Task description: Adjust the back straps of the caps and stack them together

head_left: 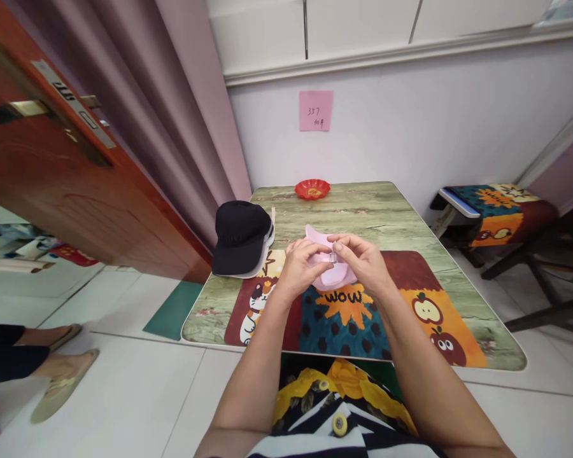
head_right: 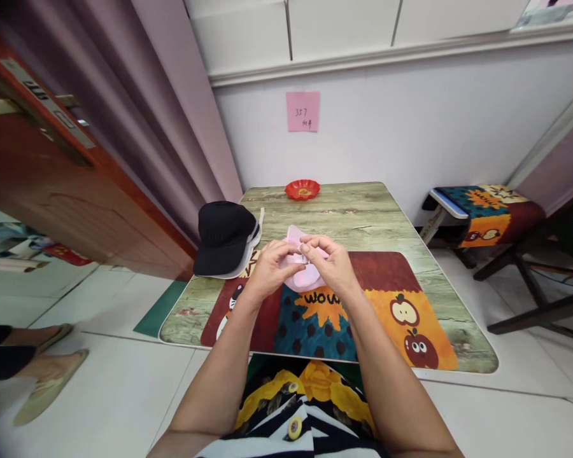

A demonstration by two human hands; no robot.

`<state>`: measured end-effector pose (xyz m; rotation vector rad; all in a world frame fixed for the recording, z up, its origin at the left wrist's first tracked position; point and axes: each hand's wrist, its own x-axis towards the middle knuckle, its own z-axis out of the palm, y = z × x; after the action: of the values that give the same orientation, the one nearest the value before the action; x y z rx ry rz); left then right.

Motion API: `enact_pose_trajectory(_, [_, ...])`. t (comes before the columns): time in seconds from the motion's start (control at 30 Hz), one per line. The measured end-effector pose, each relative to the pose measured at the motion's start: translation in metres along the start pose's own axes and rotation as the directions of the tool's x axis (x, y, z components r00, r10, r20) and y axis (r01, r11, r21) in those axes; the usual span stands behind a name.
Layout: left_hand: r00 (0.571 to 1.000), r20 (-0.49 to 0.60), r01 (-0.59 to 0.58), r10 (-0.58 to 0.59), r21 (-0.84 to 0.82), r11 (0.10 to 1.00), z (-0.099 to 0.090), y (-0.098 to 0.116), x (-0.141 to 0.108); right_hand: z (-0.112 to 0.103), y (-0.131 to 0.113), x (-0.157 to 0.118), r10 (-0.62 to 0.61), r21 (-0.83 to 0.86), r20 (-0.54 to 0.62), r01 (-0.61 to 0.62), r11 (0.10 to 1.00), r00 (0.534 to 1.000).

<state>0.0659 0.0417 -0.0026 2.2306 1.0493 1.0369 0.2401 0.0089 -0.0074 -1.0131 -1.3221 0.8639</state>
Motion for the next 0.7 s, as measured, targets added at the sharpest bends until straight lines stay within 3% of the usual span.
enact_pose_trajectory(0.23, [0.997,-0.069,0.004,-0.014,-0.143,0.990,0.000,-0.007,-0.002,-0.001,0.002,0.000,-0.030,-0.082,-0.043,0.026,0.996,0.999])
enact_pose_trajectory(0.53, [0.996,-0.090,-0.001,0.000,-0.013,1.000,-0.003,-0.001,-0.004,-0.001,-0.002,-0.002,-0.035,-0.347,-0.064,0.011,0.938,0.997])
enact_pose_trajectory(0.7, [0.996,-0.082,-0.037,0.044,0.084,0.996,-0.005,0.006,-0.006,0.004,-0.003,-0.003,-0.031,-0.384,-0.087,-0.005,0.923,0.996])
